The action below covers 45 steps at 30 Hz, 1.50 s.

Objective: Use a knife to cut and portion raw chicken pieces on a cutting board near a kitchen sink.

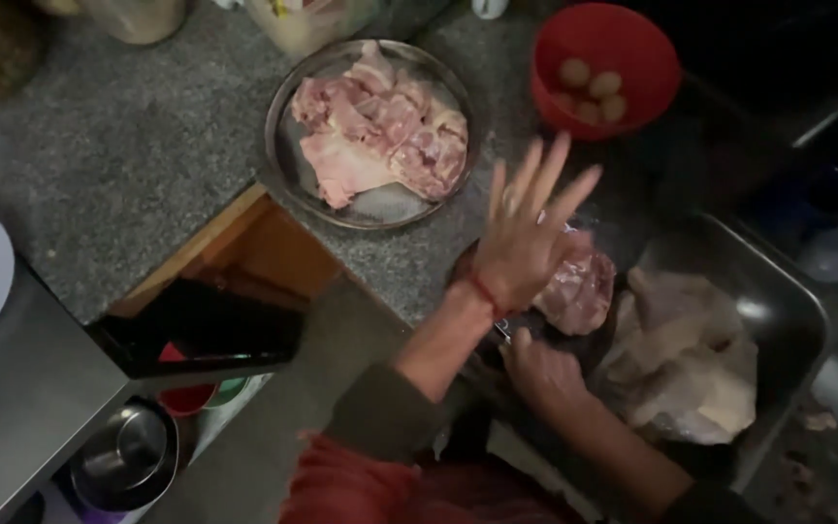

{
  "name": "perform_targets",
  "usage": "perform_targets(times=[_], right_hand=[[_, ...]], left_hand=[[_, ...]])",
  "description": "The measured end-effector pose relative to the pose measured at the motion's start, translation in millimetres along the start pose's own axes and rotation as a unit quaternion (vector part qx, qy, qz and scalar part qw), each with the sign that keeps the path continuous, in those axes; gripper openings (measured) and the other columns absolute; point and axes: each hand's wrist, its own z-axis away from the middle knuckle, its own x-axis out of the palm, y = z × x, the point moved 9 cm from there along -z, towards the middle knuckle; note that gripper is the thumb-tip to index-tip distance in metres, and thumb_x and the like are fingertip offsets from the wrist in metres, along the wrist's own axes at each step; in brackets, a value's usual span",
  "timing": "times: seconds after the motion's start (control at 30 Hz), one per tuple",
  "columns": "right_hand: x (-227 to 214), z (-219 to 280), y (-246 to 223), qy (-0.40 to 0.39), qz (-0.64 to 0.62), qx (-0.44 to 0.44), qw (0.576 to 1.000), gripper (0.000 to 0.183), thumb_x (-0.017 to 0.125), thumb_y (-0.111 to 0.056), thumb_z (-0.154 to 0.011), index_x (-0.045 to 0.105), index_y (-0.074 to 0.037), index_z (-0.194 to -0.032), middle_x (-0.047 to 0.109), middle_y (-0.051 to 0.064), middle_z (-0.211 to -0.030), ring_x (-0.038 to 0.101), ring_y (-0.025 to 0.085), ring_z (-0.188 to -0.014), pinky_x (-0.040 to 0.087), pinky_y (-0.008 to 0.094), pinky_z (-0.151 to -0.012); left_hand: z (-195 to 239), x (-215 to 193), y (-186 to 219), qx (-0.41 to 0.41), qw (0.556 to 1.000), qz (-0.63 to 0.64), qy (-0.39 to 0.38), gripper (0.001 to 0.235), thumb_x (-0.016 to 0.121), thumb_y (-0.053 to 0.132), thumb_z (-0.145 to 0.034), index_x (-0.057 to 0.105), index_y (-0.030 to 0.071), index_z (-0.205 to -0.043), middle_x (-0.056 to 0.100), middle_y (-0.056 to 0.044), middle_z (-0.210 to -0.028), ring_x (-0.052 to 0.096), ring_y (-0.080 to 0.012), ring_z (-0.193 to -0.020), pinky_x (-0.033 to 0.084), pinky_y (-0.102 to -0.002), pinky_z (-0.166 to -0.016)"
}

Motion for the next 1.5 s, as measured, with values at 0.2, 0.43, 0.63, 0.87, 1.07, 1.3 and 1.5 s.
perform_targets(times=[0.2,0.43,0.63,0.87,1.07,1.3,1.5], right_hand=[[19.4,19.8,9.8,0.057,0.017,-0.031,0.998,0.027,0.063,-0.036,-0.092,0.057,-0.011,-0.092,0.066,0.014,-0.059,0.065,0.033,-0.046,0.052,0.049,-0.041],[-8.6,-5.5,-1.7,-0.064,-0.066,0.078,0.993,0.036,0.062,-0.045,-0.093,0.056,-0.009,-0.092,0.071,0.019,-0.065,0.069,0.04,-0.056,0.054,0.053,-0.05],[-0.4,-8.3,5.8,-0.075,-0.2,0.069,0.974,0.034,0.058,-0.041,-0.1,0.059,-0.008,-0.095,0.069,0.025,-0.069,0.067,0.049,-0.063,0.052,0.06,-0.055],[-23.9,-8.9,1.2,-0.122,-0.021,0.075,0.989,0.04,0.056,-0.05,-0.098,0.056,-0.01,-0.097,0.073,0.018,-0.071,0.073,0.04,-0.065,0.057,0.053,-0.059],[-67.8,5.0,36.3,-0.155,-0.126,0.126,0.972,0.03,0.05,-0.034,-0.1,0.055,-0.017,-0.124,0.071,0.023,-0.097,0.071,0.042,-0.082,0.054,0.054,-0.072],[-34.3,76.0,107.5,-0.119,-0.291,0.3,0.901,0.045,0.045,-0.044,-0.103,0.065,-0.004,-0.106,0.071,0.025,-0.095,0.069,0.045,-0.09,0.052,0.052,-0.079],[2.1,104.6,123.0,-0.155,-0.247,0.345,0.892,0.048,0.044,-0.047,-0.104,0.067,-0.006,-0.108,0.071,0.026,-0.102,0.066,0.049,-0.098,0.05,0.055,-0.083]], left_hand=[[51.5,63.6,-15.6,-0.046,0.99,-0.01,-0.131,0.07,0.063,0.035,-0.092,0.043,0.007,-0.153,0.025,-0.021,-0.164,0.026,-0.0375,-0.151,0.019,-0.064,-0.117],[166.5,33.8,-43.5,-0.261,0.954,0.128,0.078,0.023,0.072,0.018,-0.093,0.064,0.009,-0.112,0.066,-0.012,-0.113,0.062,-0.0371,-0.106,0.048,-0.049,-0.092],[188.7,38.4,-45.5,-0.195,0.959,0.16,0.13,0.02,0.073,0.016,-0.096,0.062,0.01,-0.111,0.068,-0.011,-0.115,0.065,-0.0359,-0.107,0.05,-0.047,-0.093],[186.3,34.5,-44.1,-0.184,0.965,0.148,0.115,0.024,0.076,0.017,-0.095,0.062,0.009,-0.112,0.067,-0.012,-0.115,0.063,-0.0372,-0.106,0.051,-0.047,-0.092],[147.9,5.4,-47.1,-0.271,0.946,0.171,0.048,0.04,0.077,0.029,-0.087,0.061,0.006,-0.115,0.062,-0.014,-0.109,0.061,-0.0371,-0.103,0.05,-0.048,-0.089],[133.7,46.3,-40.9,-0.283,0.947,-0.003,-0.149,0.031,0.075,0.032,-0.082,0.067,0.005,-0.096,0.064,-0.017,-0.103,0.061,-0.0395,-0.101,0.05,-0.053,-0.086],[140.4,72.5,-47.1,-0.275,0.938,-0.032,-0.21,0.033,0.073,0.028,-0.077,0.067,0.002,-0.097,0.067,-0.02,-0.097,0.067,-0.0411,-0.089,0.052,-0.055,-0.082]])
